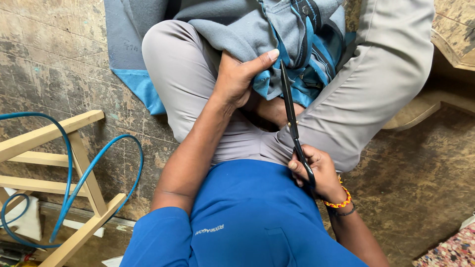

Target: The person sits cross-legged on the floor and uses large shears to cut a piece of blue and gray fabric. They repeatedly trim the edges and seams of the material, adjusting the fabric with their hands as they work.

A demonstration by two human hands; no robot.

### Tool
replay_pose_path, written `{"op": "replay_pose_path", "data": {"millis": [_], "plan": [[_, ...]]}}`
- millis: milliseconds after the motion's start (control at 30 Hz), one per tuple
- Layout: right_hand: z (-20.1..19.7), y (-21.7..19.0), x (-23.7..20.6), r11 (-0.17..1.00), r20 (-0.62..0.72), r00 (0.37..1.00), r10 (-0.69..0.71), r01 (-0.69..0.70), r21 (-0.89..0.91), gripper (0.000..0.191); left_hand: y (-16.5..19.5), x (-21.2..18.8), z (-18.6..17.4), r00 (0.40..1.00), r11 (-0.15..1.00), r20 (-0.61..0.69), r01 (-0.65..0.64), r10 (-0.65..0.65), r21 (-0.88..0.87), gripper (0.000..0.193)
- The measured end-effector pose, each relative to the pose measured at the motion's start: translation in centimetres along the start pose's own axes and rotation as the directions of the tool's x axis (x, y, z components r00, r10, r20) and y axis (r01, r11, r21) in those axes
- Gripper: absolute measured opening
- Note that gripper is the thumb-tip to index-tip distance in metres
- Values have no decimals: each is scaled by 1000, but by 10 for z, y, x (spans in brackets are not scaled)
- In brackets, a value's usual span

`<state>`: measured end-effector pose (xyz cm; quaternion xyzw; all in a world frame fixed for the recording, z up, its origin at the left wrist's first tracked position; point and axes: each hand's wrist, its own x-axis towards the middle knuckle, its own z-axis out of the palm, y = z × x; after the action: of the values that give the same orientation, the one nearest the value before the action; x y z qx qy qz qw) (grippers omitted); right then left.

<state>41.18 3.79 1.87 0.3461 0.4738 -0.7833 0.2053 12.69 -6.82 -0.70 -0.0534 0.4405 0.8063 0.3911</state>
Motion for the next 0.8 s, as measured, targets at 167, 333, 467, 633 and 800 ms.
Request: {"op": "replay_pose_path", "data": {"millis": [167, 333, 467, 633, 800], "plan": [[-2, 2, 0, 1000, 21, 1000, 17, -17, 25, 24, 0, -2, -3, 1000, 1000, 2, 9, -9, 2, 48], [-6, 3, -3, 999, 28, 999, 31, -31, 19, 25, -2, -2, -4, 1000, 1000, 5, 20, -20, 5, 47], [-8, 0, -1, 999, 29, 999, 31, -31, -7, 24, -2, -3, -6, 999, 999, 4, 33, -33, 21, 45], [-9, -4, 0, 999, 31, 999, 26, -26, -29, 24, -1, -3, -7, 1000, 999, 16, 23, -24, 28, 45], [-9, -7, -1, 999, 25, 999, 27, -26, -35, 23, -1, -3, -6, 999, 999, 20, 28, -29, 36, 47]]}}
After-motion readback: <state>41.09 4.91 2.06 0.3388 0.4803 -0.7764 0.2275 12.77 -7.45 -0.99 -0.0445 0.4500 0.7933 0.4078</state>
